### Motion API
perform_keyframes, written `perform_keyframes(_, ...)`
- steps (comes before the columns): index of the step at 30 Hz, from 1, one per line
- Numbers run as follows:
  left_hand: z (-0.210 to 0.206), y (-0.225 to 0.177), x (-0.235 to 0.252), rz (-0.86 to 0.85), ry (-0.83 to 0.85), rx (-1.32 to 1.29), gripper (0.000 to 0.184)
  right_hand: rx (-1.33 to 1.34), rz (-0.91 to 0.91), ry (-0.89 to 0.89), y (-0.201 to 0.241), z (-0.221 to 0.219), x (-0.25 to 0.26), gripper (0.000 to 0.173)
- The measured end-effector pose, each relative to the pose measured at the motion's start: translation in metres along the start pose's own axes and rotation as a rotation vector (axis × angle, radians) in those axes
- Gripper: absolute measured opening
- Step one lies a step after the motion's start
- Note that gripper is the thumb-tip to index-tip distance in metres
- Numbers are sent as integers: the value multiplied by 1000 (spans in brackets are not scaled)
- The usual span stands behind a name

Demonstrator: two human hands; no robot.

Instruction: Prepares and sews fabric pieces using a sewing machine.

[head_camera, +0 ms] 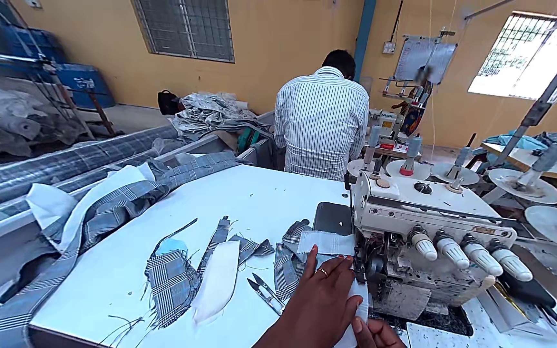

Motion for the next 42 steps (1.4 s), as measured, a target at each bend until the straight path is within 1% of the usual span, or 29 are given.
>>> perform_keyframes(3, 2, 3, 6, 57, 72, -116, 41, 20, -12, -47, 2, 0, 3, 14)
perform_keyframes(4, 4, 4, 7, 94, 92, -192, 39, 24, -20, -57, 2, -1, 3, 13)
perform_keyframes(5, 6, 6, 7, 130, 75, -264, 35, 27, -32, -61, 2, -2, 2, 12)
perform_keyframes(6, 9, 8, 5, 159, 17, -324, 28, 30, -51, -58, 2, -2, 0, 12)
perform_keyframes(7, 12, 9, 1, 179, -75, -344, 22, 35, -79, -46, 2, -2, -2, 14)
perform_keyframes(9, 19, 8, -12, 206, -244, -304, 20, 65, -119, -30, 0, -1, -5, 17)
perform_keyframes(10, 24, 7, -20, 228, -277, -282, 21, 69, -128, -21, -1, -1, -7, 16)
perform_keyframes(12, 32, 3, -35, 304, -261, -323, 26, 44, -125, -20, -2, 1, -9, 14)
perform_keyframes(16, 33, -1, -54, 483, -144, -490, 38, 15, -109, -13, 3, 2, -9, 16)
perform_keyframes(21, 29, -3, -51, 565, -28, -594, 45, 10, -94, -6, 11, 1, -11, 19)
perform_keyframes(23, 30, -6, -45, 526, -46, -520, 41, 18, -79, -7, 11, 1, -11, 21)
perform_keyframes(24, 30, -8, -40, 456, -101, -436, 36, 23, -62, -9, 11, 0, -11, 23)
perform_keyframes(26, 27, -11, -29, 246, -220, -265, 23, 21, -18, -8, 9, -1, -11, 27)
perform_keyframes(27, 25, -11, -23, 141, -244, -231, 19, 8, 4, -7, 9, -1, -11, 29)
perform_keyframes(29, 19, -12, -17, -29, -208, -221, 16, -2, 68, -2, 9, -3, -12, 34)
perform_keyframes(30, 16, -12, -15, -81, -175, -215, 16, -12, 119, 5, 8, -3, -13, 35)
perform_keyframes(32, 11, -10, -16, -134, -150, -195, 15, -45, 225, 31, 5, -1, -11, 33)
perform_keyframes(34, 8, -8, -18, -161, -162, -163, 15, -88, 294, 41, 2, 0, -10, 27)
perform_keyframes(38, 3, -2, -17, -180, -189, -123, 17, -120, 310, 45, 2, -1, -6, 20)
perform_keyframes(42, 1, 3, -13, -219, -190, -119, 15, -135, 309, 22, 1, -4, -1, 21)
Point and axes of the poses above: each hand's wrist, its own x-axis towards the middle knuckle, its own z-axis out of the back of the hand, y = z × x, the point moved 3 cm from there along x, towards the middle knuckle, and after that the axes turned 6 degrees about -y, right-handed, at the moved point
